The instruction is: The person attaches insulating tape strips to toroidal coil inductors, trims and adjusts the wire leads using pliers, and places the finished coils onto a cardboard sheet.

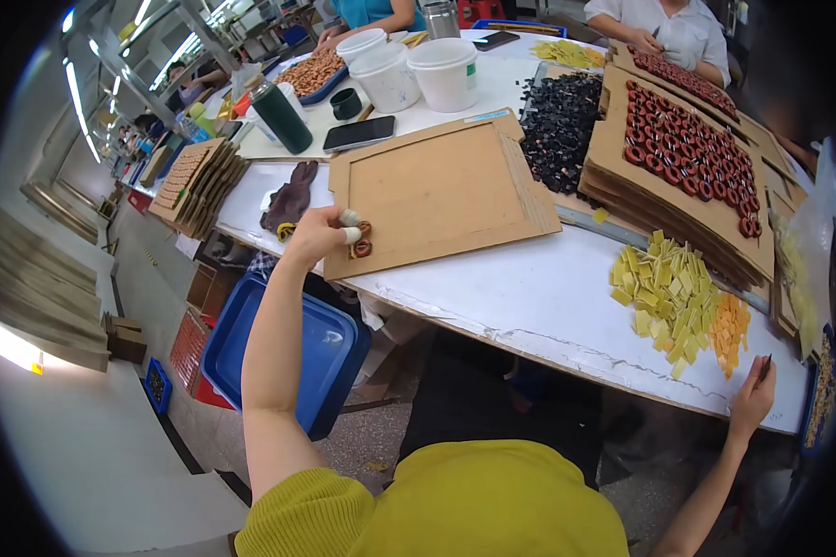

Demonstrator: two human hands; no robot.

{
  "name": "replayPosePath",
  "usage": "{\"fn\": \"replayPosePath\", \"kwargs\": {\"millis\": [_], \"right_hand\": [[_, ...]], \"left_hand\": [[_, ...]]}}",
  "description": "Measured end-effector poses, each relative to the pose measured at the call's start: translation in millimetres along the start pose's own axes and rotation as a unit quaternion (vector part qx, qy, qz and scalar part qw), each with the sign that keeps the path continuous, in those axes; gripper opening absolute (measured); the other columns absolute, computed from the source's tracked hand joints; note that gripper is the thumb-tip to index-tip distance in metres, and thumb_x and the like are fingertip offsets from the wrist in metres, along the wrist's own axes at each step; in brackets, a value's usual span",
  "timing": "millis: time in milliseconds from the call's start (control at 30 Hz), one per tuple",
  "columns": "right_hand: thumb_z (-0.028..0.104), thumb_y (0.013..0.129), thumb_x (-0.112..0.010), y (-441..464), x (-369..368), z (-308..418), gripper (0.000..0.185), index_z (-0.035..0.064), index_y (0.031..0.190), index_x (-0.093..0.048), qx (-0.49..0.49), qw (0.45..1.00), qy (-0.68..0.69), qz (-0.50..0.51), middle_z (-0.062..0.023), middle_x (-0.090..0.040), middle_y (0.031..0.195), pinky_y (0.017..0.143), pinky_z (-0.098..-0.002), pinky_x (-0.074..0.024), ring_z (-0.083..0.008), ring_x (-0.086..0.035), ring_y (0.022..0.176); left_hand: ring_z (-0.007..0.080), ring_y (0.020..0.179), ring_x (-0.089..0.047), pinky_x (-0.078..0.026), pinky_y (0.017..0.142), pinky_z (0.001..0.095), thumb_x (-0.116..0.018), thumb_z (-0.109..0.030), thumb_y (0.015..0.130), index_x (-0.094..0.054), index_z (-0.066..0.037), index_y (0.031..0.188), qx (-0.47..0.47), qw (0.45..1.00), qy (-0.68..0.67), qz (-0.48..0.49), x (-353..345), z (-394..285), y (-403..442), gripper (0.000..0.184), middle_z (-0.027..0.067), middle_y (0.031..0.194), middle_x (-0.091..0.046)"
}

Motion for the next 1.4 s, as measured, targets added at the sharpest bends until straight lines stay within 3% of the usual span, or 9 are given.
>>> {"fn": "replayPosePath", "kwargs": {"millis": [367, 567, 733, 800, 900, 933, 1000, 1100, 1400], "right_hand": [[0.031, 0.085, -0.063, 12, -15, 7, 0.033, 0.0017, 0.101, -0.061, 0.038, 0.981, -0.188, 0.025, -0.0157, -0.064, 0.089, 0.072, -0.0378, -0.0478, -0.0316, -0.062, 0.081], [0.027, 0.080, -0.068, 15, -12, 40, 0.027, 0.0035, 0.094, -0.062, 0.116, 0.975, -0.191, -0.002, -0.0104, -0.064, 0.083, 0.065, -0.0352, -0.0483, -0.0259, -0.062, 0.073], [0.014, 0.082, -0.066, -18, 41, 93, 0.013, 0.0036, 0.084, -0.059, 0.245, 0.957, -0.067, -0.144, -0.0115, -0.060, 0.078, 0.061, -0.0364, -0.0483, -0.0277, -0.058, 0.067], [-0.002, 0.078, -0.059, -83, 26, 135, 0.009, 0.0047, 0.075, -0.053, 0.355, 0.931, 0.047, -0.069, -0.0104, -0.055, 0.068, 0.055, -0.0384, -0.0467, -0.0268, -0.055, 0.057], [0.026, 0.085, -0.061, -184, -97, 81, 0.025, 0.0051, 0.071, -0.064, 0.069, 0.976, 0.097, 0.181, -0.0127, -0.056, 0.063, 0.057, -0.0363, -0.0474, -0.0325, -0.057, 0.058], [0.035, 0.091, -0.051, -242, -166, 2, 0.035, 0.0046, 0.088, -0.067, -0.273, 0.897, 0.058, 0.343, -0.0127, -0.062, 0.075, 0.065, -0.0340, -0.0494, -0.0311, -0.061, 0.070], [0.036, 0.092, -0.049, -302, -216, -11, 0.036, 0.0045, 0.092, -0.066, -0.518, 0.729, 0.297, 0.334, -0.0121, -0.063, 0.079, 0.067, -0.0335, -0.0494, -0.0295, -0.062, 0.073], [0.038, 0.093, -0.046, -309, -230, 21, 0.039, 0.0044, 0.097, -0.065, -0.560, 0.579, 0.517, 0.289, -0.0112, -0.064, 0.084, 0.070, -0.0327, -0.0492, -0.0271, -0.062, 0.077], [0.041, 0.095, -0.040, -296, -207, 46, 0.047, 0.0013, 0.116, -0.057, -0.537, 0.558, 0.549, 0.314, -0.0078, -0.062, 0.105, 0.084, -0.0288, -0.0460, -0.0167, -0.059, 0.091]], "left_hand": [[0.0122, 0.078, -0.060, -0.047, 0.074, 0.0266, -0.060, -0.002, 0.075, -0.065, 0.000, 0.101, -0.221, 0.957, 0.120, -0.143, -5, -67, -38, 0.026, 0.0053, 0.087, -0.067], [0.0204, 0.089, -0.062, -0.047, 0.081, 0.0318, -0.066, -0.011, 0.078, -0.064, -0.003, 0.095, -0.387, 0.808, 0.159, 0.416, -230, -125, -188, 0.019, 0.0092, 0.091, -0.064], [0.0243, 0.098, -0.060, -0.047, 0.088, 0.0350, -0.067, -0.022, 0.083, -0.059, -0.001, 0.112, -0.011, 0.835, 0.123, 0.537, -277, -8, -188, 0.036, 0.0126, 0.104, -0.064], [0.0234, 0.114, -0.052, -0.042, 0.098, 0.0389, -0.066, -0.029, 0.084, -0.048, -0.003, 0.126, 0.102, 0.867, -0.114, 0.474, -280, 47, -162, 0.053, 0.0129, 0.121, -0.055], [0.0251, 0.121, -0.045, -0.035, 0.104, 0.0440, -0.065, -0.035, 0.084, -0.047, -0.004, 0.126, 0.115, 0.810, -0.482, 0.314, -281, 35, -140, 0.055, 0.0120, 0.130, -0.048], [0.0256, 0.122, -0.043, -0.033, 0.105, 0.0451, -0.065, -0.037, 0.083, -0.048, -0.005, 0.125, 0.086, 0.765, -0.587, 0.250, -279, 25, -137, 0.055, 0.0115, 0.131, -0.046], [0.0266, 0.121, -0.043, -0.031, 0.106, 0.0455, -0.066, -0.035, 0.081, -0.047, -0.006, 0.124, 0.102, 0.733, -0.649, 0.178, -288, 21, -139, 0.055, 0.0107, 0.130, -0.046], [0.0272, 0.119, -0.043, -0.030, 0.107, 0.0473, -0.073, -0.028, 0.075, -0.047, -0.008, 0.121, 0.137, 0.707, -0.680, 0.137, -287, 23, -144, 0.056, 0.0081, 0.122, -0.049], [0.0289, 0.119, -0.044, -0.034, 0.104, 0.0484, -0.074, -0.027, 0.071, -0.046, -0.007, 0.123, 0.115, 0.738, -0.651, 0.135, -283, 18, -136, 0.062, 0.0097, 0.125, -0.048]]}}
Point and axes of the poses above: each hand's wrist, its own y-axis towards the middle knuckle, its own x-axis out of the back of the hand, z = x × y, the point moved 10 cm from there along y, towards the middle knuckle
